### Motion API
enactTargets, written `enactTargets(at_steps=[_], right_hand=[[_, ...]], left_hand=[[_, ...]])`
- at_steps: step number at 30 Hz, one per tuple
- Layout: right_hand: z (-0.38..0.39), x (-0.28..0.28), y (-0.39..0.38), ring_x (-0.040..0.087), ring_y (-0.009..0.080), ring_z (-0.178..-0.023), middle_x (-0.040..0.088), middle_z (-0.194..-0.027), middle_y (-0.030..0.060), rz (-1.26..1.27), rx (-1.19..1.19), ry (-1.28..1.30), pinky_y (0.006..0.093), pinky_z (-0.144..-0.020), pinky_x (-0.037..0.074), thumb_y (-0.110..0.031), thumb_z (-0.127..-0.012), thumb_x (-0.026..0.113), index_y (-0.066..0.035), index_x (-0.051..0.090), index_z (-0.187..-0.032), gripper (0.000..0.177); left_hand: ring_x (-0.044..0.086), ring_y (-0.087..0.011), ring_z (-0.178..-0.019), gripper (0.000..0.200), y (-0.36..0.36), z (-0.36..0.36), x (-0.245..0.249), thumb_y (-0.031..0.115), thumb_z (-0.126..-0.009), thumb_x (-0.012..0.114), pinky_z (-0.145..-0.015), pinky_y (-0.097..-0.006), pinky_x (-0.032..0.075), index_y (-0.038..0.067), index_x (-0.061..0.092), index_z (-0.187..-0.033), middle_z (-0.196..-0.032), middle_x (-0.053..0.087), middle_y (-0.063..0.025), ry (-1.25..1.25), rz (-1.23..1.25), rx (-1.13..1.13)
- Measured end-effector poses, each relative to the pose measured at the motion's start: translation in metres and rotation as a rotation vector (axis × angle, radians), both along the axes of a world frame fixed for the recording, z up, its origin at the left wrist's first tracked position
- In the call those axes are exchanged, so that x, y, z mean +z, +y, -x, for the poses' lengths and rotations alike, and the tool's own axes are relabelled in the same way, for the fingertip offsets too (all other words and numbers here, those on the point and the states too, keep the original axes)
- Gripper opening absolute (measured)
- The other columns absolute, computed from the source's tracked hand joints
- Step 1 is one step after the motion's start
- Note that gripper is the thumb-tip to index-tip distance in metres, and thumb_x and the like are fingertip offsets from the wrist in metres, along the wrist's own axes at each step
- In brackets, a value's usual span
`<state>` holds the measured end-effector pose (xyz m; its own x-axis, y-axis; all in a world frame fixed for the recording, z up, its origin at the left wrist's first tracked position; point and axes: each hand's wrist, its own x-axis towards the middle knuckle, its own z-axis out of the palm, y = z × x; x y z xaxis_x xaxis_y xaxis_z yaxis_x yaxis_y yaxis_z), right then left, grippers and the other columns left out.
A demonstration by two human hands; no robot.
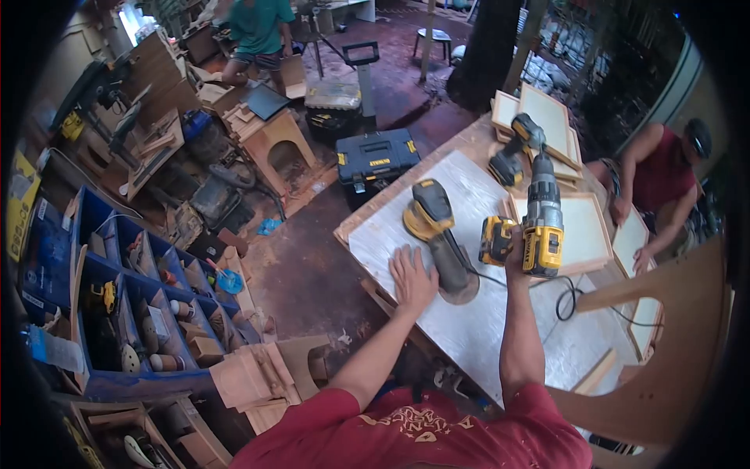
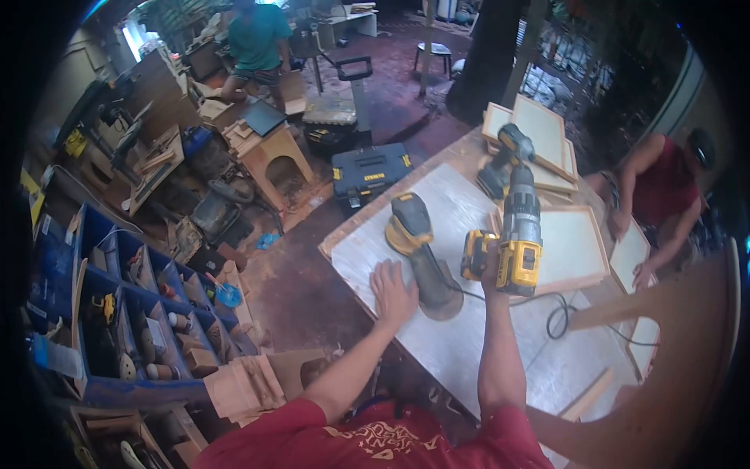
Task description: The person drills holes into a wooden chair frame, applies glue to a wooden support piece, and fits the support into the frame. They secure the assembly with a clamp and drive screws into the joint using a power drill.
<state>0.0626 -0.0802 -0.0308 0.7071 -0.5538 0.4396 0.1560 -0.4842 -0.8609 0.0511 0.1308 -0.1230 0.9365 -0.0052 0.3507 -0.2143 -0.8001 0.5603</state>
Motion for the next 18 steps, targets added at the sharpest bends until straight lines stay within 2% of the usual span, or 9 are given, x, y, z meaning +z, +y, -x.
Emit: enactTargets(at_steps=[2, 4, 6, 7, 11, 14, 15, 18], right_hand=[[-0.028, -0.028, -0.006, 0.057, 0.0183, -0.086, 0.059, -0.093, 0.006, 0.097, -0.022, -0.049, 0.035, -0.077, 0.048, -0.018, -0.09, 0.066, -0.005, 0.06, -0.106, 0.022], [-0.034, -0.042, -0.008, 0.059, 0.0196, -0.093, 0.06, -0.101, 0.0074, 0.105, 0.012, 0.074, 0.036, -0.082, 0.049, -0.017, -0.089, 0.069, -0.004, 0.057, -0.113, 0.03], [-0.045, -0.06, -0.011, 0.059, 0.0192, -0.094, 0.061, -0.102, 0.0072, 0.168, 0.006, 0.079, 0.0356, -0.083, 0.05, -0.017, -0.089, 0.069, -0.004, 0.057, -0.114, 0.03], [-0.054, -0.068, -0.016, 0.063, 0.0268, -0.093, 0.065, -0.098, 0.0102, 0.11, -0.025, 0.12, 0.0405, -0.081, 0.049, -0.026, -0.09, 0.067, -0.005, 0.063, -0.106, 0.026], [-0.049, -0.068, -0.015, 0.062, 0.0279, -0.096, 0.064, -0.104, 0.012, -0.034, 0.045, 0.096, 0.0414, -0.084, 0.049, -0.025, -0.091, 0.066, -0.004, 0.061, -0.112, 0.031], [-0.05, -0.083, -0.021, 0.062, 0.0271, -0.096, 0.064, -0.104, 0.0115, -0.153, 0.102, 0.159, 0.0408, -0.085, 0.049, -0.026, -0.091, 0.066, -0.003, 0.061, -0.114, 0.033], [-0.055, -0.086, -0.015, 0.063, 0.0151, -0.075, 0.064, -0.078, 0.0022, -0.026, -0.008, 0.012, 0.032, -0.071, 0.051, -0.02, -0.092, 0.067, -0.004, 0.063, -0.092, 0.017], [-0.052, -0.073, -0.006, 0.063, 0.0158, -0.08, 0.066, -0.087, 0.0044, -0.044, -0.038, 0.077, 0.0324, -0.074, 0.051, -0.022, -0.092, 0.067, -0.003, 0.064, -0.099, 0.02]], left_hand=[[0.029, -0.0442, -0.136, 0.057, 0.001, -0.006, 0.0, 0.023, -0.084, 0.064, -0.113, -0.061, 0.018, -0.003, 0.045, -0.131, -0.138, 0.039, -0.0259, 0.021, -0.033, -0.025], [0.029, -0.0439, -0.136, 0.056, -0.002, -0.012, -0.002, 0.02, -0.082, 0.064, -0.113, -0.0613, 0.018, -0.003, 0.046, -0.129, -0.137, 0.039, -0.0251, 0.055, -0.034, -0.045], [0.029, -0.0435, -0.136, 0.053, -0.006, -0.031, -0.002, 0.016, -0.081, 0.064, -0.113, -0.0613, 0.017, -0.003, 0.047, -0.127, -0.135, 0.041, -0.0238, 0.063, -0.002, -0.054], [0.03, -0.0432, -0.135, 0.051, -0.006, -0.037, -0.002, 0.016, -0.08, 0.065, -0.113, -0.0616, 0.017, -0.003, 0.047, -0.125, -0.134, 0.041, -0.0234, 0.055, -0.007, -0.049], [0.031, -0.0425, -0.135, 0.048, -0.008, -0.037, 0.005, 0.014, -0.078, 0.066, -0.113, -0.0621, 0.017, -0.001, 0.048, -0.12, -0.132, 0.042, -0.0224, 0.055, -0.025, -0.047], [0.031, -0.0424, -0.134, 0.05, -0.007, -0.036, 0.007, 0.014, -0.077, 0.067, -0.113, -0.0624, 0.017, -0.002, 0.048, -0.12, -0.132, 0.041, -0.0225, 0.054, -0.026, -0.049], [0.031, -0.0424, -0.134, 0.05, -0.008, -0.037, 0.007, 0.014, -0.076, 0.067, -0.113, -0.0625, 0.017, -0.003, 0.047, -0.12, -0.132, 0.041, -0.0226, 0.052, -0.026, -0.049], [0.03, -0.0428, -0.135, 0.048, -0.008, -0.037, 0.003, 0.015, -0.078, 0.065, -0.112, -0.0638, 0.016, -0.002, 0.048, -0.12, -0.132, 0.04, -0.0225, 0.066, -0.03, -0.054]])
